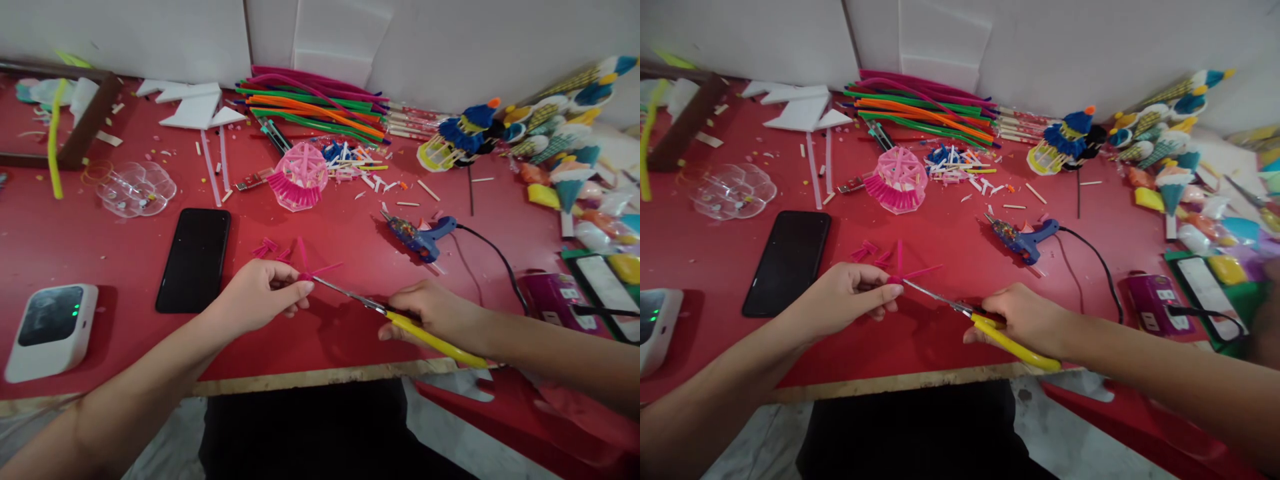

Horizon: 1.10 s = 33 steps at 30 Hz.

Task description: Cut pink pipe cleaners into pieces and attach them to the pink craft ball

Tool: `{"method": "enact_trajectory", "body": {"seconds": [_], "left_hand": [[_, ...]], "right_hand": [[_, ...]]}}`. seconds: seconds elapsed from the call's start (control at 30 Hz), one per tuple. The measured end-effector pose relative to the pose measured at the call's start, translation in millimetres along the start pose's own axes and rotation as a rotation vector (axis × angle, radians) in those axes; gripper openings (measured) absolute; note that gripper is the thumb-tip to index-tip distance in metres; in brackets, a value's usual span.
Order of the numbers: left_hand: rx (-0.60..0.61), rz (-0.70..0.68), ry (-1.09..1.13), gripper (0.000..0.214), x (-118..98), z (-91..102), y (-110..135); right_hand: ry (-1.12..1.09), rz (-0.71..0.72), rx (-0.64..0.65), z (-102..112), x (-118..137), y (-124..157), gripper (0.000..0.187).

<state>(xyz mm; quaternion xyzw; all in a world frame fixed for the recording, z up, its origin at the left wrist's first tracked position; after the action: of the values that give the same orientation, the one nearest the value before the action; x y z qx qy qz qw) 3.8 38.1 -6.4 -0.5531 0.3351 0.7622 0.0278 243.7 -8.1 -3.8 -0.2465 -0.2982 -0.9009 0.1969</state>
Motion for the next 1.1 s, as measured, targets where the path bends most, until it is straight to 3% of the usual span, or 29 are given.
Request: {"method": "enact_trajectory", "body": {"seconds": [0.23,0.4,0.53,0.7,0.8,0.97,1.1], "left_hand": [[-0.159,-0.077,0.081,0.016,0.9,13.0,-1.2],[-0.317,-0.182,0.278,0.014,2.4,16.5,-1.6],[-0.372,-0.189,0.323,0.017,3.5,16.6,-2.8],[-0.315,-0.096,0.388,0.022,7.9,13.0,-3.4],[-0.221,-0.022,0.348,0.020,10.3,7.8,-2.9],[-0.105,0.064,0.237,0.017,12.5,1.5,-1.2],[-0.085,0.047,0.296,0.017,11.5,1.6,-1.7]], "right_hand": [[0.184,-0.061,-0.088,9.8,-10.9,9.8,0.058],[0.562,0.134,-0.156,1.7,-4.3,24.8,0.037],[0.717,0.256,-0.233,3.4,0.7,24.2,0.031],[0.808,0.416,-0.264,12.2,3.1,15.3,0.030],[0.799,0.488,-0.274,13.1,-1.0,12.7,0.025],[0.627,0.414,-0.235,20.7,-7.7,15.2,0.015],[0.631,0.436,-0.375,37.2,21.1,8.5,0.027]]}}
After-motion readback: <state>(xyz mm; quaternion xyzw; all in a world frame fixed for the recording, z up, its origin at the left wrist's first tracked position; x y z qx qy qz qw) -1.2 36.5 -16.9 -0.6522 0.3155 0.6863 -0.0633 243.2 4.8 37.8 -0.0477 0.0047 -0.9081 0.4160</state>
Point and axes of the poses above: each hand's wrist, its own y-axis away from the middle knuckle, its own z-axis out of the back of the hand, x = y × z, the point moved 4 cm from there along -y, towards the middle knuckle, and after that the axes turned 3 degrees about -x, right-handed, at the moved point
